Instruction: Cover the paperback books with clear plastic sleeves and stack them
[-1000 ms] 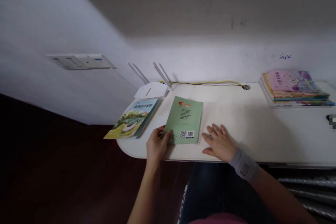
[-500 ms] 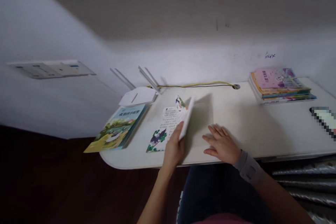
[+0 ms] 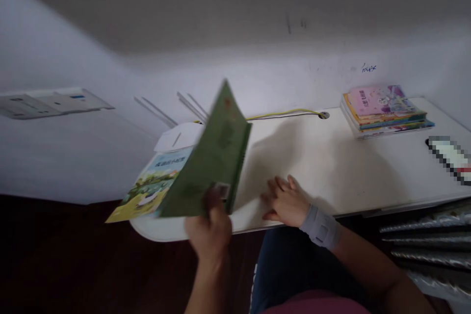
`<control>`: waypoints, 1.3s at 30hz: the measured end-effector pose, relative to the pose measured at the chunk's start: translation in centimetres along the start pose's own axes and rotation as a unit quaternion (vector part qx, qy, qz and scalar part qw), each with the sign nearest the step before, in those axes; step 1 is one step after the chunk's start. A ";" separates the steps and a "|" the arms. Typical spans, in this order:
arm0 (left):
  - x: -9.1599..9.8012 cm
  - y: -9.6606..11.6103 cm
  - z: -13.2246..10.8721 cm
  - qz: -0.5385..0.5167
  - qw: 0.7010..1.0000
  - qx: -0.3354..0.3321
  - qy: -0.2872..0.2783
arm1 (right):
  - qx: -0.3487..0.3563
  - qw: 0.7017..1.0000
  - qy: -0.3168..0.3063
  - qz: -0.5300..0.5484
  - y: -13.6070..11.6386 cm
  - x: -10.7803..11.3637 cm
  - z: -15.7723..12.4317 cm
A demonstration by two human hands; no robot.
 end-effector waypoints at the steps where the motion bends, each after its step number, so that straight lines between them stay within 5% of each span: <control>1: -2.1 0.9 -0.9 -0.009 0.998 -0.037 -0.058 | 0.005 1.000 0.008 0.001 -0.1 -0.1 0.2; 5: -9.4 2.9 -4.6 -0.041 0.969 -0.131 -0.205 | -0.008 0.998 0.069 -0.002 0.2 0.1 0.4; 8: -11.3 1.9 -4.5 -0.042 0.972 -0.094 -0.212 | 0.015 0.996 0.088 0.006 -0.4 0.6 0.3; 11: -10.1 0.1 -3.1 -0.035 0.984 -0.054 -0.166 | 0.025 0.997 0.075 0.013 -0.8 1.4 -0.3; 15: -8.7 -0.8 -3.5 -0.004 0.985 -0.103 -0.139 | -0.046 0.995 0.089 -0.027 1.3 3.5 -3.4; 19: -10.6 0.2 -6.6 0.067 0.960 -0.191 -0.191 | -0.124 0.979 0.159 -0.006 4.7 5.9 -7.9; 23: -12.6 0.6 -8.2 0.114 0.946 -0.193 -0.234 | -0.178 0.929 0.290 0.143 6.6 7.9 -11.2; 27: -12.7 -0.6 -7.6 0.159 0.946 -0.155 -0.236 | -0.158 0.923 0.298 0.184 6.0 8.0 -10.5; 30: -10.4 -1.4 -6.7 0.189 0.952 -0.122 -0.209 | -0.200 0.904 0.318 0.202 7.1 7.6 -10.1; 35: -5.6 3.8 -7.8 0.065 0.945 -0.271 -0.169 | -0.197 0.864 0.338 0.317 7.8 6.9 -7.9; 39: -8.6 4.3 -7.3 0.063 0.915 -0.311 -0.251 | -0.159 0.864 0.333 0.343 7.7 7.0 -6.5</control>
Point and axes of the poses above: each hand's wrist, its own z-axis towards the middle knuckle, its own x-axis out of the back of the hand, y = z × x, the point moved 10 cm from there along z, towards the middle knuckle, and after that the axes turned 14 degrees about x, right-handed, at the moved point
